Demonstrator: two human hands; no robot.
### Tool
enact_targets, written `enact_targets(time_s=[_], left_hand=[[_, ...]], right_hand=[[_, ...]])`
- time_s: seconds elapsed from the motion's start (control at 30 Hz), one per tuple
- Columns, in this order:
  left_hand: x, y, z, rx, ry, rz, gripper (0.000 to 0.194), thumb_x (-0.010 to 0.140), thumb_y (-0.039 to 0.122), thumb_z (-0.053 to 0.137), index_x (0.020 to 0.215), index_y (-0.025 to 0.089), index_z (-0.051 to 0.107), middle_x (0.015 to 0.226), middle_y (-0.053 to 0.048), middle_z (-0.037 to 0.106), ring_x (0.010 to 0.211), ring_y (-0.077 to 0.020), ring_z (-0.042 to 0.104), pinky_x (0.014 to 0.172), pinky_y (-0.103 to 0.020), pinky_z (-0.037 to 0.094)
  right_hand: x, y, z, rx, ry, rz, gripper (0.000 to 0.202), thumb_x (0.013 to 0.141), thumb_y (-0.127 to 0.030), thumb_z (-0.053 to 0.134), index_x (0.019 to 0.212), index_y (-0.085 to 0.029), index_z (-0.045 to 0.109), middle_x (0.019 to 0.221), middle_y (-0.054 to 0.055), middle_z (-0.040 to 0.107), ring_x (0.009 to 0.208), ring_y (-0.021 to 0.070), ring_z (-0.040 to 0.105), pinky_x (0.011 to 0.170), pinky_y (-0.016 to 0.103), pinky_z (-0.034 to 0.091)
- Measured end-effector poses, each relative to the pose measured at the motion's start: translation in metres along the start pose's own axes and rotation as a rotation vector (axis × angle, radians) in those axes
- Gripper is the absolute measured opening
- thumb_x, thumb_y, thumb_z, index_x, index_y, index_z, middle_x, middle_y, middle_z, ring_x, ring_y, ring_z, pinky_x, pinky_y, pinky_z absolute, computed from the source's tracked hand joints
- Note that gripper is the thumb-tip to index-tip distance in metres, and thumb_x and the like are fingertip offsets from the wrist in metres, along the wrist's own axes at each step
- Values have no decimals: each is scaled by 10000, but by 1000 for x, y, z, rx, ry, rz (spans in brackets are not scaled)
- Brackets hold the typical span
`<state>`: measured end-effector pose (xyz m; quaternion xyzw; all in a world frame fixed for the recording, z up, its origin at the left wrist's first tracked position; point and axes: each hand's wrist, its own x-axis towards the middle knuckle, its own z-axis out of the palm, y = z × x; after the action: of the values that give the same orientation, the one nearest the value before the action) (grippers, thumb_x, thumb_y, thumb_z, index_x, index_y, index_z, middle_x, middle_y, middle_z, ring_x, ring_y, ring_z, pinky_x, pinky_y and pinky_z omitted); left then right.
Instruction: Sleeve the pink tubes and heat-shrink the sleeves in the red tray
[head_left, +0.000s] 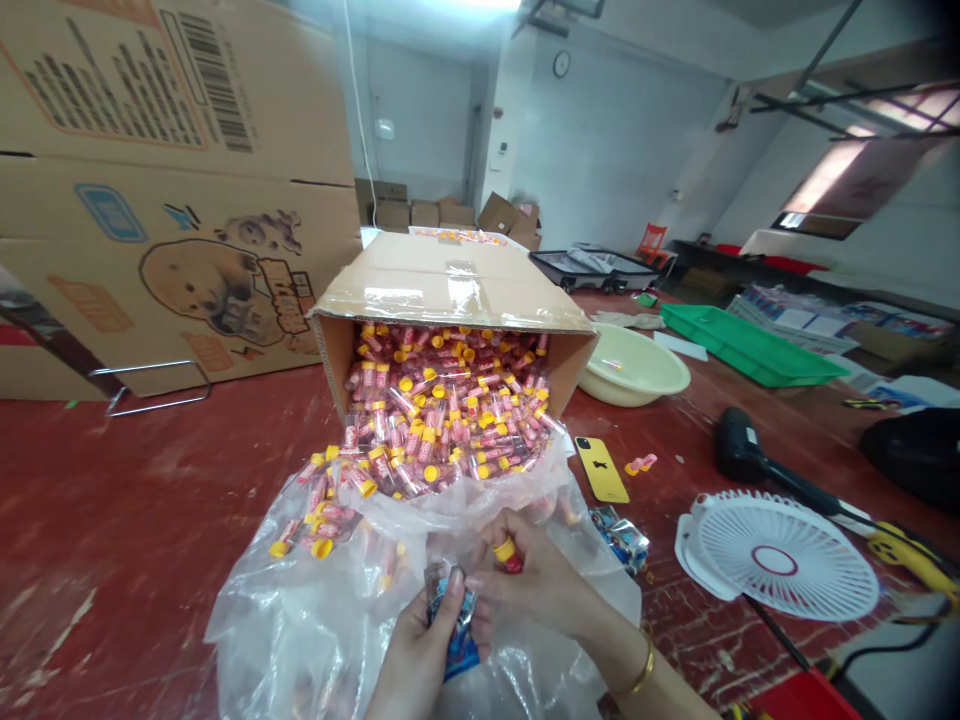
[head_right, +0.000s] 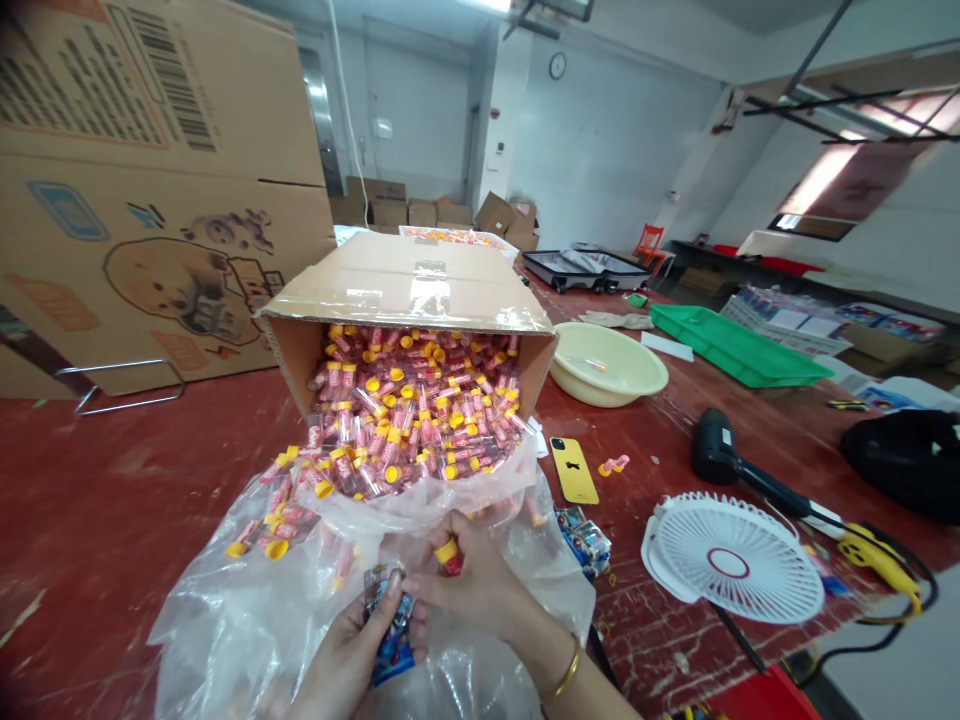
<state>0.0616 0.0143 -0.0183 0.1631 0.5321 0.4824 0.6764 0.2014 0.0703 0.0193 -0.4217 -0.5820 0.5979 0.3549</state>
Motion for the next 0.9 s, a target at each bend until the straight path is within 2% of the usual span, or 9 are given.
enact_targets(time_s=[0.13,0.27,0.33,0.47,0.53,0.67,0.8,0.9], left_hand=[[-4,4,-4,-19,-48,-37,491,613,598,729,809,149,693,641,-46,694,551,-181,613,514,-279,507],[-8,11,-11,165,-149,48,432,552,455,832,773,107,702,594,-49,676,512,-134,571,514,-227,465],[-8,12,-13,209,-138,62,439,514,422,856,769,101,700,566,-38,660,488,-124,555,503,-224,455],[-7,10,-9,200,-122,80,455,479,385,874,792,104,701,507,-10,628,438,-106,514,470,-216,425],[-8,9,-8,199,-145,95,418,482,362,875,774,115,706,521,-15,641,446,-102,509,472,-207,411],[-9,8,-9,190,-184,119,337,489,325,873,724,152,706,556,-9,658,473,-109,520,482,-205,404],[-8,7,-11,218,-210,91,361,487,354,872,708,137,687,559,-27,665,464,-126,539,464,-219,414],[-10,9,-8,197,-219,66,379,485,375,873,691,125,676,531,-34,662,457,-124,546,461,-216,422]], right_hand=[[0,-1,-2,-57,-29,15,296,655,-250,718,693,-213,427,700,-42,554,615,113,466,553,236,370],[1,-15,-12,-173,-146,87,281,656,-218,701,718,-216,428,708,-44,563,551,100,459,491,223,361],[3,-21,-13,-187,-101,45,277,689,-255,695,726,-216,423,695,-47,538,555,98,459,505,227,369],[11,-26,-9,-30,122,-74,325,854,-467,526,734,-240,327,562,-85,458,474,92,410,484,229,346],[14,-27,-7,-30,96,-112,325,900,-492,449,742,-243,310,547,-81,474,495,104,448,512,240,364],[14,-30,-5,-65,-46,-129,294,928,-466,423,772,-243,310,618,-66,482,559,115,480,577,264,382],[9,-32,0,-129,-48,-277,248,956,-416,374,793,-241,310,773,-26,453,693,130,424,675,288,373],[3,-28,6,-111,-65,-370,217,963,-402,354,823,-246,298,832,-11,434,722,139,399,694,298,365]])
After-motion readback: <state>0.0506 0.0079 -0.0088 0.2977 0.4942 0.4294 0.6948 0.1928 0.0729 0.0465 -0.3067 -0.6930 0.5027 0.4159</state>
